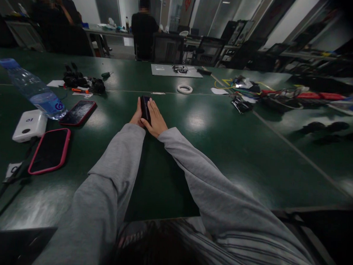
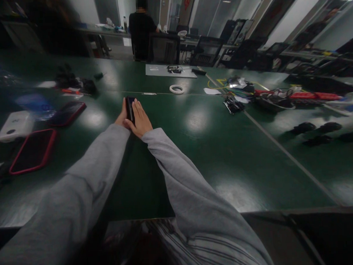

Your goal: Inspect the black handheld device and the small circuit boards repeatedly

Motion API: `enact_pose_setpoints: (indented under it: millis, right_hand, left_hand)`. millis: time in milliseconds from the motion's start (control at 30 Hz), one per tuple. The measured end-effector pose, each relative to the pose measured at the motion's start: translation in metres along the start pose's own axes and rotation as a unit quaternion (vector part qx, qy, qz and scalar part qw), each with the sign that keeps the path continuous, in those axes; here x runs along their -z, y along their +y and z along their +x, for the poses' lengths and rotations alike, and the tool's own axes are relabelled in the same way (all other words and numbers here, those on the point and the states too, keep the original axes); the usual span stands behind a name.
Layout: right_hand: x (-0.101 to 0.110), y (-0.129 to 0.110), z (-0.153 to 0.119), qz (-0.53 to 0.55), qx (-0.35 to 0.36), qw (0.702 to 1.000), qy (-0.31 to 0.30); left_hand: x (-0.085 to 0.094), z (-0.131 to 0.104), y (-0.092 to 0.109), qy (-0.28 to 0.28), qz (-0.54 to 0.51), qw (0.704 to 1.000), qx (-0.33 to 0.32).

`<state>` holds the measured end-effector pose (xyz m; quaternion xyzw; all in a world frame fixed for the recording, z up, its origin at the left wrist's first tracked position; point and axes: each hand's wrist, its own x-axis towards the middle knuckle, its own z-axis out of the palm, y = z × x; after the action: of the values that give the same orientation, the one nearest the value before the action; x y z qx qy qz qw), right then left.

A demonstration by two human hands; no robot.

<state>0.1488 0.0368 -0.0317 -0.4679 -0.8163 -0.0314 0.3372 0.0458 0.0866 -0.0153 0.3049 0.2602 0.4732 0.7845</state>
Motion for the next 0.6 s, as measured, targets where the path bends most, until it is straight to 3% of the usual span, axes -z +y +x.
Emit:
enact_pose_setpoints:
  millis: [167, 467, 600]
  right_hand:
    - [0.008, -0.008, -0.002, -0.034, -0.032, 0.997, 0.067]
    - [-0.003, -0.001, -0.002, -0.025, -0.098, 0.994, 0.04]
    - [-0.007, 0.005, 0.0, 0.003, -0.13, 0.991, 0.018]
  left_hand:
    - [-0.008, -0.008, -0.001, -0.027, -0.02, 0.999, -0.035]
    - [-0.004, 0.0, -0.002, -0.025, -0.017, 1.0, 0.004]
    - [-0.001, 0.008, -0.008, 0.002, -0.011, 1.0, 0.005]
